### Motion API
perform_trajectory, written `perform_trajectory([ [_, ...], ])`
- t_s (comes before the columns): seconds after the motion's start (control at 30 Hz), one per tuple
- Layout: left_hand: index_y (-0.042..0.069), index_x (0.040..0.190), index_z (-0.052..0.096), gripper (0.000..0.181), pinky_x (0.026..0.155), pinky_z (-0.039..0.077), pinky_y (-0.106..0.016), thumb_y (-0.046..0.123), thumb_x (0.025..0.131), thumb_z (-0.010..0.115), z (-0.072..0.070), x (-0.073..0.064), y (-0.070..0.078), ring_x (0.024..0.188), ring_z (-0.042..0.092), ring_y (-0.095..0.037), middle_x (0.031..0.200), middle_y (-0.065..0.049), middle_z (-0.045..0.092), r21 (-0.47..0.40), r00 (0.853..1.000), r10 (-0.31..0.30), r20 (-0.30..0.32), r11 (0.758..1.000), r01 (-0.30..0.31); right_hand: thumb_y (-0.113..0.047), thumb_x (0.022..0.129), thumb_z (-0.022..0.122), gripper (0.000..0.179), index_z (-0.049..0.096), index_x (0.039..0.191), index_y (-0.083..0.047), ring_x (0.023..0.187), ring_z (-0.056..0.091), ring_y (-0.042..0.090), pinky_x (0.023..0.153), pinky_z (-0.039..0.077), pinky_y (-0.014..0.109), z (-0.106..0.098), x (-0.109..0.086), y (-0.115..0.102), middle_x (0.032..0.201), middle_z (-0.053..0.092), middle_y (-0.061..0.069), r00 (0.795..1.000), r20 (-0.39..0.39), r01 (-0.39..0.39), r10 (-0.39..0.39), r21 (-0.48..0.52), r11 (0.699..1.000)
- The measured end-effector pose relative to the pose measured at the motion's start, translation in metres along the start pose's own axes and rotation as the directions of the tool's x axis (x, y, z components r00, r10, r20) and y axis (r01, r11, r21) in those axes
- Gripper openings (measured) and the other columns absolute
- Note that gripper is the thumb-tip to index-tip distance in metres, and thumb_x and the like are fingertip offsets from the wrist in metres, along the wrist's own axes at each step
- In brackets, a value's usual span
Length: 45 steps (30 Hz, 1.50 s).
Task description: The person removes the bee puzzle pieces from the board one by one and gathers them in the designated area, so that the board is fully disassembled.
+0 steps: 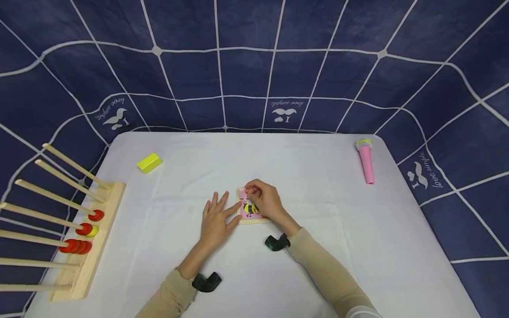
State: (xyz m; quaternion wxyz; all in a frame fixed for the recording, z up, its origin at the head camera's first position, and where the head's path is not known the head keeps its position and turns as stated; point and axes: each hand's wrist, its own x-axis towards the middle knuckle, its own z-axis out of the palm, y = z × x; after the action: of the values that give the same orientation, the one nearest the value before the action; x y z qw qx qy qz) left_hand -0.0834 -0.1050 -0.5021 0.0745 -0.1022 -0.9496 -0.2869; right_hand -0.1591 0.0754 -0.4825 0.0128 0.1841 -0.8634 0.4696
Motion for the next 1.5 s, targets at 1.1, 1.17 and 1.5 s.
perform_trajectory([
  [1.1,0.021,0.126,0.068,0.039,0.116,0.016,-0.06,0.033,0.089,0.071,0.001,0.0,0.0,0.146,0.021,-0.047,0.152,-0.02,0.04,-0.011,1.0,-0.015,0.011,1.0,0.015,0.002,0.09,0.062,0.027,0.061,0.116,0.002,0.072,0.062,0.012,0.065,0.052,0.022,-0.114,-0.01,0.05,0.087,0.061,0.005,0.905,-0.109,-0.373,0.411,0.262,0.89],
  [1.17,0.021,0.126,0.068,0.039,0.116,0.016,-0.06,0.033,0.089,0.071,0.001,0.0,0.0,0.146,0.021,-0.047,0.152,-0.02,0.04,-0.015,1.0,-0.016,0.014,1.0,0.016,0.002,0.089,0.063,0.026,0.063,0.115,0.001,0.069,0.06,0.01,0.062,0.05,0.02,-0.111,-0.01,0.055,0.087,0.062,0.006,0.903,-0.1,-0.385,0.418,0.245,0.89],
  [1.5,0.021,0.126,0.068,0.04,0.116,0.016,-0.06,0.033,0.088,0.071,0.0,0.0,0.001,0.146,0.021,-0.047,0.153,-0.02,0.04,-0.01,1.0,-0.02,0.013,1.0,0.02,0.004,0.086,0.063,0.025,0.068,0.11,0.001,0.064,0.058,0.01,0.056,0.049,0.018,-0.095,-0.009,0.063,0.089,0.067,0.015,0.923,-0.086,-0.361,0.375,0.139,0.922],
])
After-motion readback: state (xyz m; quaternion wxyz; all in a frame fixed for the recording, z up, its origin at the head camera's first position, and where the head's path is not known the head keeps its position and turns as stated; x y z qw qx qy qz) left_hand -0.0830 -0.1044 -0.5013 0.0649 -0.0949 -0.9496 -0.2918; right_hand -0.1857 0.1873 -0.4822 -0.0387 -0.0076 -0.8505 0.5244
